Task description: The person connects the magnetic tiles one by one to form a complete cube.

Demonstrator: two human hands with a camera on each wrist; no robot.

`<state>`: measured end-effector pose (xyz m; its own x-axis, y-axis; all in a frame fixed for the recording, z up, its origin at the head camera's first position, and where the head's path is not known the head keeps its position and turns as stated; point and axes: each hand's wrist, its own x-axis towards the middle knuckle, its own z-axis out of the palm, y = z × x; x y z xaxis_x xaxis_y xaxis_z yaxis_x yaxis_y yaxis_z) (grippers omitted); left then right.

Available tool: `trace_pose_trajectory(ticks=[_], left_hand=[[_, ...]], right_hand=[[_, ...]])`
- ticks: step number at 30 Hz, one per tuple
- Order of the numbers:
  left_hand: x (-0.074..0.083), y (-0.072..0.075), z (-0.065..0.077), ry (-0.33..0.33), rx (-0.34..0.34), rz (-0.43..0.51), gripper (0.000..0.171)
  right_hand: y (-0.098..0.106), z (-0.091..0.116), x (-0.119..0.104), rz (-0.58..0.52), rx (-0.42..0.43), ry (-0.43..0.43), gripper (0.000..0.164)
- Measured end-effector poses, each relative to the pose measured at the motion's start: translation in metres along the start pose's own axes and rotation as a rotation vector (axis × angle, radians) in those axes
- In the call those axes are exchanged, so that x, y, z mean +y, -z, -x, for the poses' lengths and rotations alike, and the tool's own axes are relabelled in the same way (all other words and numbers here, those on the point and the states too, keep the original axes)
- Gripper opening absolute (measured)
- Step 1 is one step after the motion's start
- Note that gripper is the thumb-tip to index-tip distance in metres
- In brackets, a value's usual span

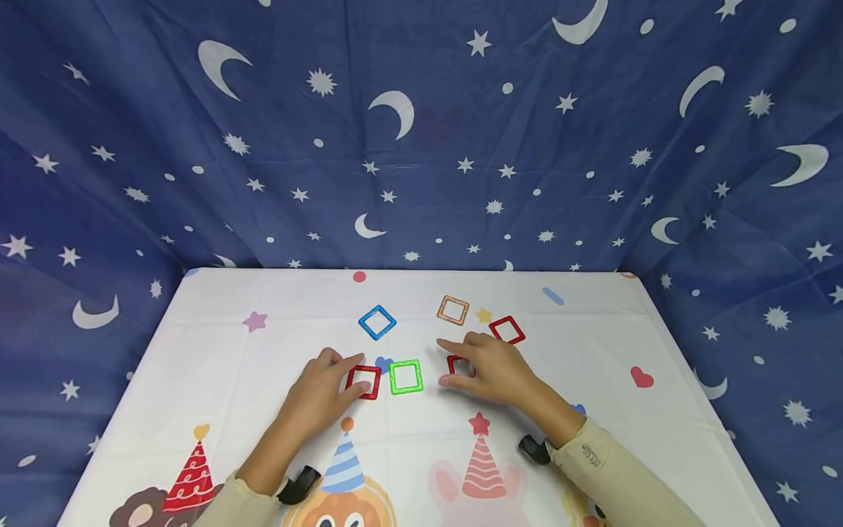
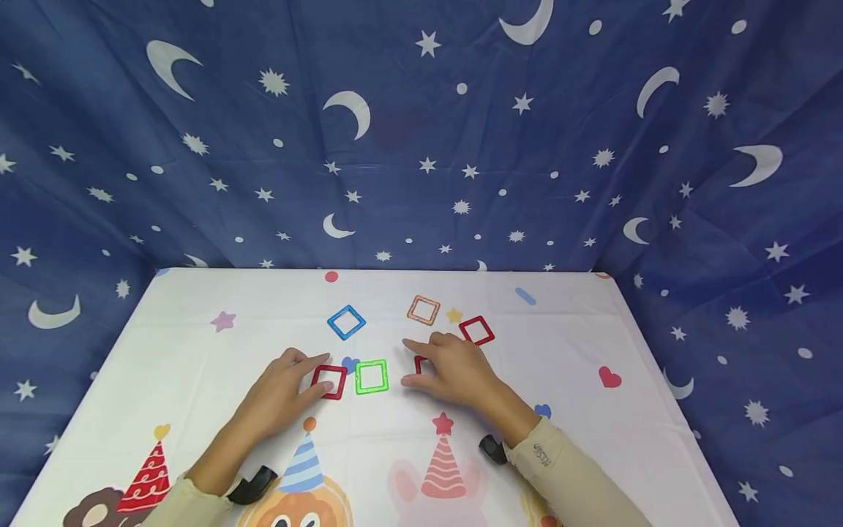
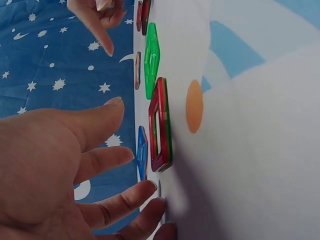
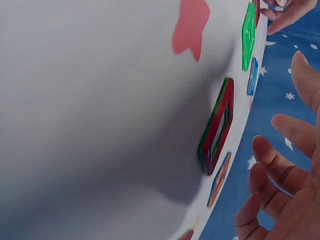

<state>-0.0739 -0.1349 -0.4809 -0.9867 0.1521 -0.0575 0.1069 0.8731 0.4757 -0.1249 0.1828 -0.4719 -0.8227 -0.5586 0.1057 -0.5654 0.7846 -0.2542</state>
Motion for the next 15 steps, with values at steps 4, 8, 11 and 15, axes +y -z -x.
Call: trace_pose_trajectory(ticks=[4,8,11,15], left_hand=[[0.000,-0.003,-0.004,-0.009,0.013,0.007,0.053],[-0.002,-0.005,-0.007,-0.027,0.003,0.013,0.054],[-0.006,-0.004,-0.009,-0.037,-0.024,0.019,0.057],[-0.010,-0.002,-0.010,-0.045,-0.057,0.030,0.060]], right_hand=[[-0.006,-0.010,-0.006,-0.005,0.018,0.051,0.065],[-0.012,-0.019,-0.012,-0.012,0.019,0.079,0.062],[-0.017,-0.024,-0.016,-0.008,-0.007,0.086,0.060],[-0.022,-0.030,-0.022,0.017,-0.047,0.089,0.058]])
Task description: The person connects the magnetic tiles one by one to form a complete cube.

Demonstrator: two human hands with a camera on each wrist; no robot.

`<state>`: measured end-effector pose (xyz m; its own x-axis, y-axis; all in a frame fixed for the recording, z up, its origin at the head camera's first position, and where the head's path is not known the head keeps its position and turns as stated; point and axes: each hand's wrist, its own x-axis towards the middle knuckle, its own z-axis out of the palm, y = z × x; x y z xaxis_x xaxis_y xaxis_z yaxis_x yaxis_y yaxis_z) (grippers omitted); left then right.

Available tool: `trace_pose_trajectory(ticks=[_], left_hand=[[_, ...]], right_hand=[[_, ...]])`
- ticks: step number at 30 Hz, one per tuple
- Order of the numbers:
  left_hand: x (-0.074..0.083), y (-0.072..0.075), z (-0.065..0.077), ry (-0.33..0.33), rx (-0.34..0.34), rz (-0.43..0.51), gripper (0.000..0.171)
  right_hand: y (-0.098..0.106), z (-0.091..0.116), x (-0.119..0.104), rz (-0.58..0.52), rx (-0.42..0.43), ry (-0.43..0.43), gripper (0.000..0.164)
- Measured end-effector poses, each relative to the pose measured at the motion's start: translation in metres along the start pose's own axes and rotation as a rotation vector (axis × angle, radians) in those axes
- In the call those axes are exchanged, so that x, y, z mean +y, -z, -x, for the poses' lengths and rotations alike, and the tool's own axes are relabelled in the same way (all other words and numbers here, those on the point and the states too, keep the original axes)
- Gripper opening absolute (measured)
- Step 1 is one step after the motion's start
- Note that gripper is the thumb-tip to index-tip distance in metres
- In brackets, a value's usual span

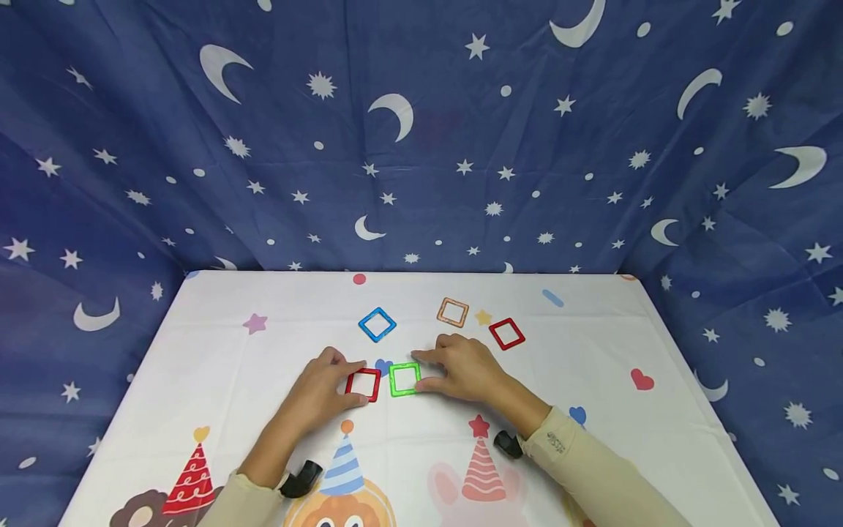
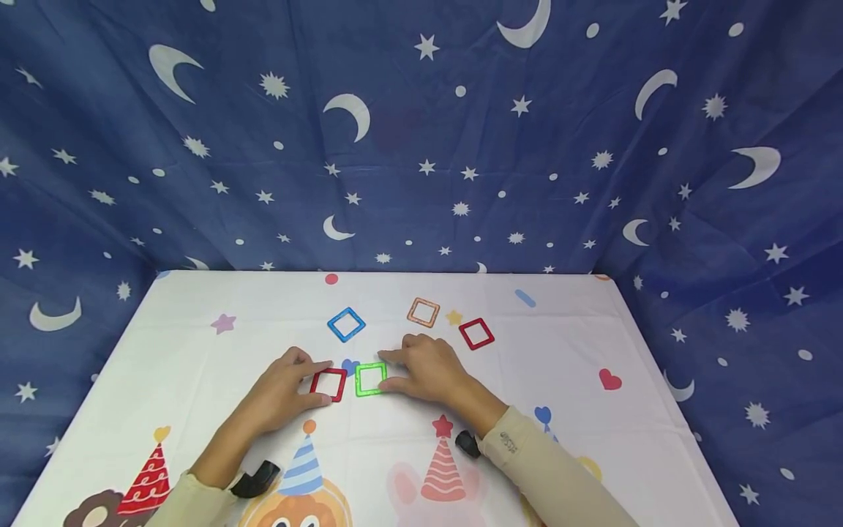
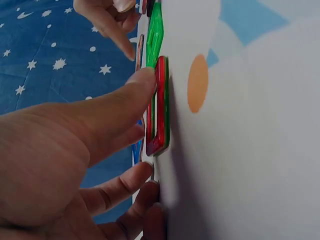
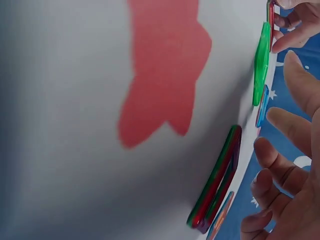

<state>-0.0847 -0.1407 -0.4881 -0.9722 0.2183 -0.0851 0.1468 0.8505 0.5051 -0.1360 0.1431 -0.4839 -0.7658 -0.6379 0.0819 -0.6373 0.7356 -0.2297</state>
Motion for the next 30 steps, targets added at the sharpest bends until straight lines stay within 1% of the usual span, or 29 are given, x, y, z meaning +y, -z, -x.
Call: trace_pose_trajectory(ticks=[6,10,18,22,27,30], left_hand=[[-0.002,0.000,-0.001,-0.016,-0.001,0.004,0.057],[-0.002,-0.001,-0.002,-0.021,0.006,0.001,0.056],[0.002,-0.007,-0.003,0.000,-0.001,-0.019,0.058],[0.003,-0.008,-0.004,0.008,-0.010,-0.022,0.060],[0.002,-0.009,-0.004,0.014,-0.003,-0.019,0.060],[0.002,-0.009,-0.003,0.007,0.015,-0.016,0.060]], right_hand=[[-0.003,-0.006,-0.005,0.078,-0.017,0.012,0.056],[-0.004,-0.008,-0.007,0.109,-0.043,-0.006,0.056],[0.000,-0.013,-0.013,0.062,-0.072,-0.054,0.056],[0.000,-0.018,-0.016,0.027,-0.081,-0.096,0.056],[0.000,-0.024,-0.016,-0.025,-0.099,-0.139,0.057],[0.001,-0.028,-0.015,-0.033,-0.124,-0.154,0.058]])
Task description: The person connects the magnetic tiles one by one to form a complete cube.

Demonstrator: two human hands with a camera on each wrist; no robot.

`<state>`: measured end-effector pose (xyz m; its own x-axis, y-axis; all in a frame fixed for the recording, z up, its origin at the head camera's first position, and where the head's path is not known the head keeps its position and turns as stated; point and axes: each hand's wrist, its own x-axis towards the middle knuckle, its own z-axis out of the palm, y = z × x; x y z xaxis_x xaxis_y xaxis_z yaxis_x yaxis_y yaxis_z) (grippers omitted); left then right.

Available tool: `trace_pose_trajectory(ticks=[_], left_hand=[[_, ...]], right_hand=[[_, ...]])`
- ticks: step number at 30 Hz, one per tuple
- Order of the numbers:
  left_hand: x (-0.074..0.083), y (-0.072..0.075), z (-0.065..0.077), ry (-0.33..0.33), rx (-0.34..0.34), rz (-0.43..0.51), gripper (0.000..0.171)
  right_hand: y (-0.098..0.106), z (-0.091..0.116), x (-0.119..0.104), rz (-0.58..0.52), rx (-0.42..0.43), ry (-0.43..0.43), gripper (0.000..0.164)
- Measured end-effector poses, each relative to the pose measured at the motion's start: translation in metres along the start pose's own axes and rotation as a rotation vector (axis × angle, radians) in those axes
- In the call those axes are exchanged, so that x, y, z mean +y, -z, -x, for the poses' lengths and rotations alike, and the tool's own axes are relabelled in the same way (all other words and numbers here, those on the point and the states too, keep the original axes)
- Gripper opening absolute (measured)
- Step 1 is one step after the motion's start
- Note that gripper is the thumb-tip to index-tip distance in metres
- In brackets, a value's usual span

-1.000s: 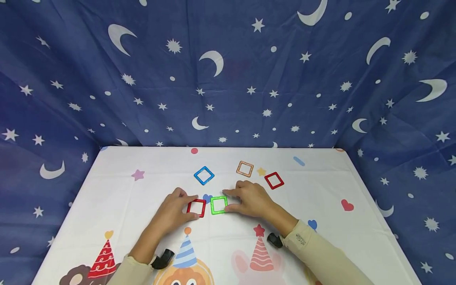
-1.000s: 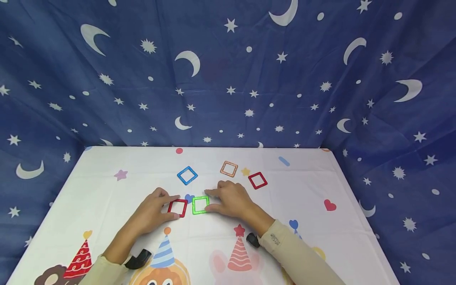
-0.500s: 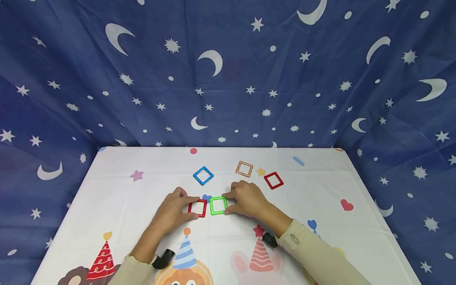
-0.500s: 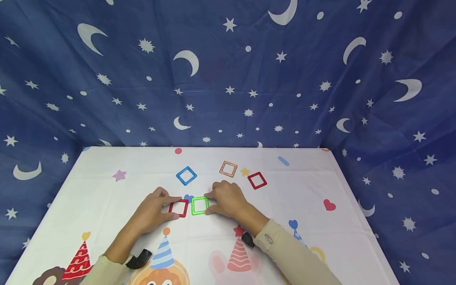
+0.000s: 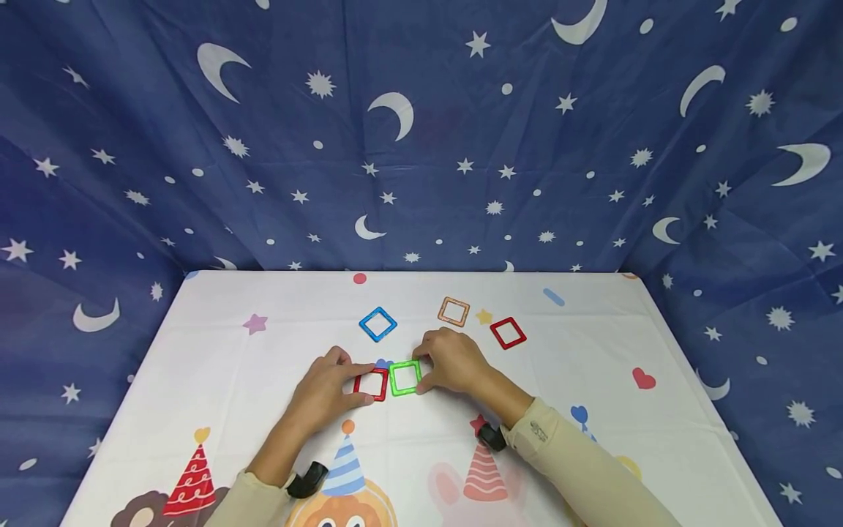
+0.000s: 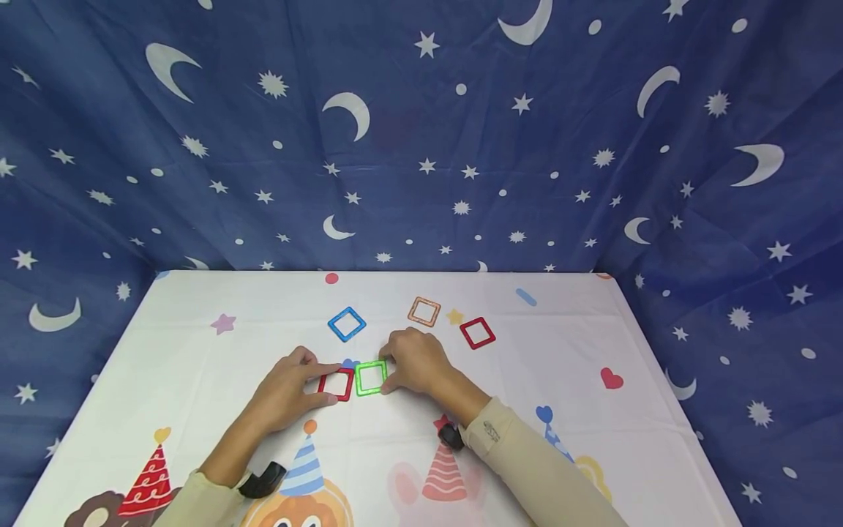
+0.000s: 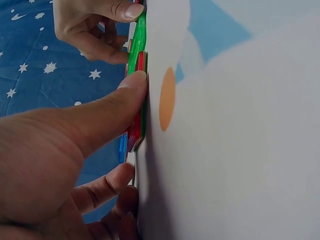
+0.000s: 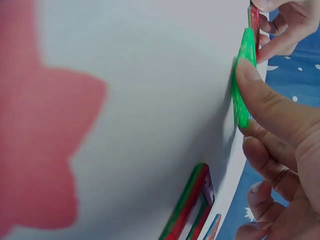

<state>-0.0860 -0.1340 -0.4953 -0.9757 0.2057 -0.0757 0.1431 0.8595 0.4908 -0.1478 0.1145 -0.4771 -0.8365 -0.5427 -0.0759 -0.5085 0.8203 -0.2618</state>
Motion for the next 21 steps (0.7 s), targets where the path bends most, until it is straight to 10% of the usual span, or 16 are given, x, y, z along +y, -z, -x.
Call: trace_pose_trajectory(ticks=[21], left_hand=[[0.023,-0.013,0.001,-0.031,0.020,-0.035,0.061]], right_hand=[[0.010,0.018,0.016,-0.233,-0.010,0.039,0.023]])
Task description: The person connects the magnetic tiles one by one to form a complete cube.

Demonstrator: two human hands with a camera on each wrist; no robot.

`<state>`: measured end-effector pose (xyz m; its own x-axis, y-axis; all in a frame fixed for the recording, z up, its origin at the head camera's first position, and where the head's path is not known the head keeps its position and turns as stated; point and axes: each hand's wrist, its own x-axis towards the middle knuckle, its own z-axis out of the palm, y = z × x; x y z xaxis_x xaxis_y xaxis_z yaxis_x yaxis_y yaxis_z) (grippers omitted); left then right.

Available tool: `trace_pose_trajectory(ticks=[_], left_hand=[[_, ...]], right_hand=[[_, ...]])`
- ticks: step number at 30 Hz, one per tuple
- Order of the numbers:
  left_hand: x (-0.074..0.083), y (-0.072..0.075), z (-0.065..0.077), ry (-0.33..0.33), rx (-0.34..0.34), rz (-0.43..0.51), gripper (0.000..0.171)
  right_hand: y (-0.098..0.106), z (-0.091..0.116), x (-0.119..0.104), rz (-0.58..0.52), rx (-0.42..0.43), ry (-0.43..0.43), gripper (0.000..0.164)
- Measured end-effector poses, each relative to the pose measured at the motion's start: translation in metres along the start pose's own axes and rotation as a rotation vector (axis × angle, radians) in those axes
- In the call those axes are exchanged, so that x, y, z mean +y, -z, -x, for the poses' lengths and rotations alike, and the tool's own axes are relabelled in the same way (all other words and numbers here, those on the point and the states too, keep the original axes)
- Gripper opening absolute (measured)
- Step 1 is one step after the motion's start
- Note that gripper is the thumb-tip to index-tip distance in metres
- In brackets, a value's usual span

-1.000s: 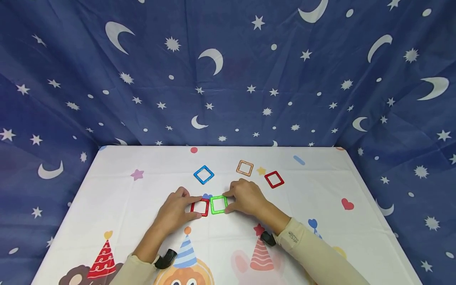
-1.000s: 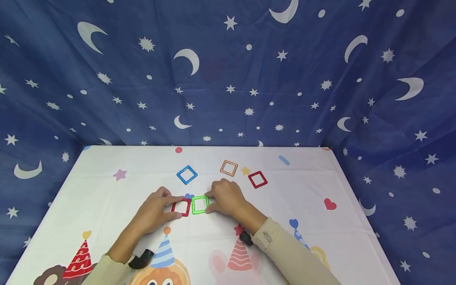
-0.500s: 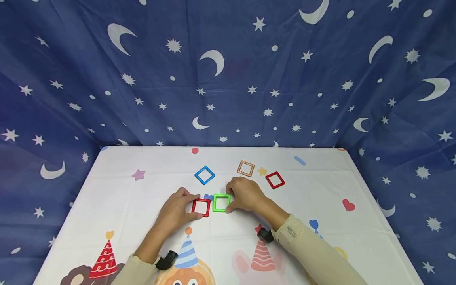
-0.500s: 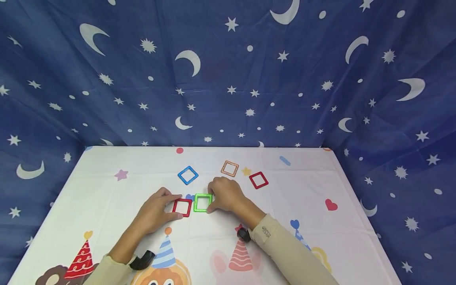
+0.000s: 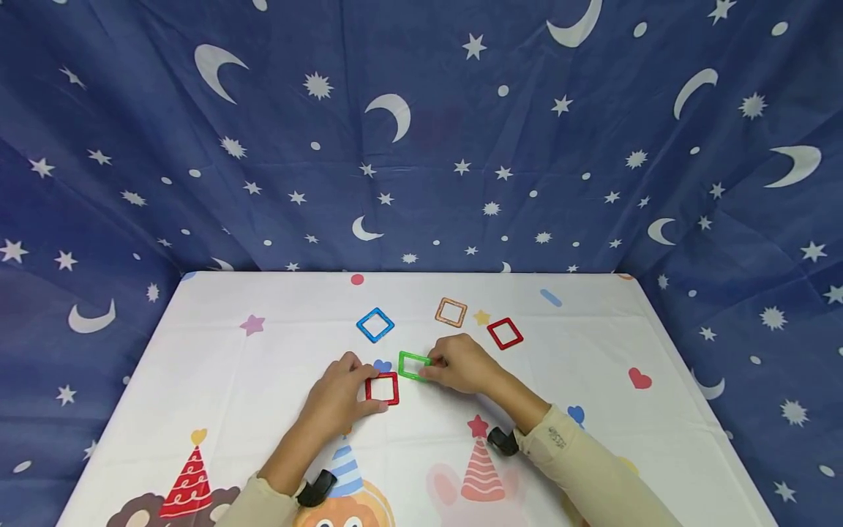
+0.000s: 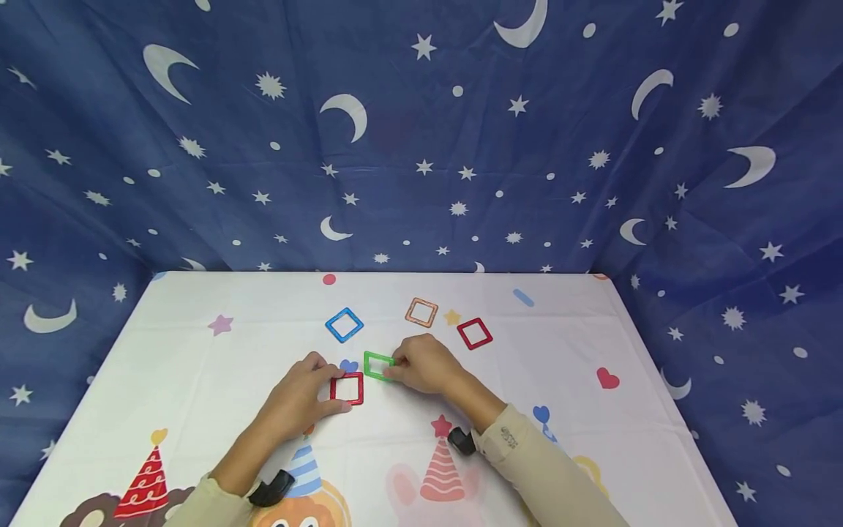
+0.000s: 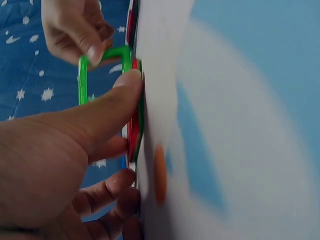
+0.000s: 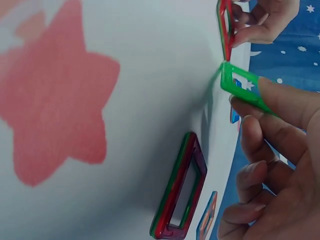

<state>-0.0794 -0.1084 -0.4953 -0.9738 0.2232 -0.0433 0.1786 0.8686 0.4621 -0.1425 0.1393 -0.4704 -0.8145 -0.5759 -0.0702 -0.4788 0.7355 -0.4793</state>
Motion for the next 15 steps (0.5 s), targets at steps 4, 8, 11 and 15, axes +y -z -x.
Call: trace_pose_trajectory(ticks=[4,8,11,15], left_hand=[[0.003,0.001,0.001,-0.019,-0.020,0.035,0.064],[-0.004,0.010,0.001,-0.012,-0.094,0.109,0.060],[-0.009,0.014,0.001,-0.020,-0.135,0.143,0.055],[-0.010,0.012,0.000,-0.079,-0.120,0.132,0.044]], right_hand=[[0.001,0.002,-0.001,-0.102,0.000,0.001,0.025],[0.003,0.004,-0.002,-0.165,0.003,-0.021,0.026],[0.005,0.005,-0.003,-0.200,-0.005,-0.045,0.030],[0.006,0.006,-0.001,-0.258,-0.059,-0.077,0.033]])
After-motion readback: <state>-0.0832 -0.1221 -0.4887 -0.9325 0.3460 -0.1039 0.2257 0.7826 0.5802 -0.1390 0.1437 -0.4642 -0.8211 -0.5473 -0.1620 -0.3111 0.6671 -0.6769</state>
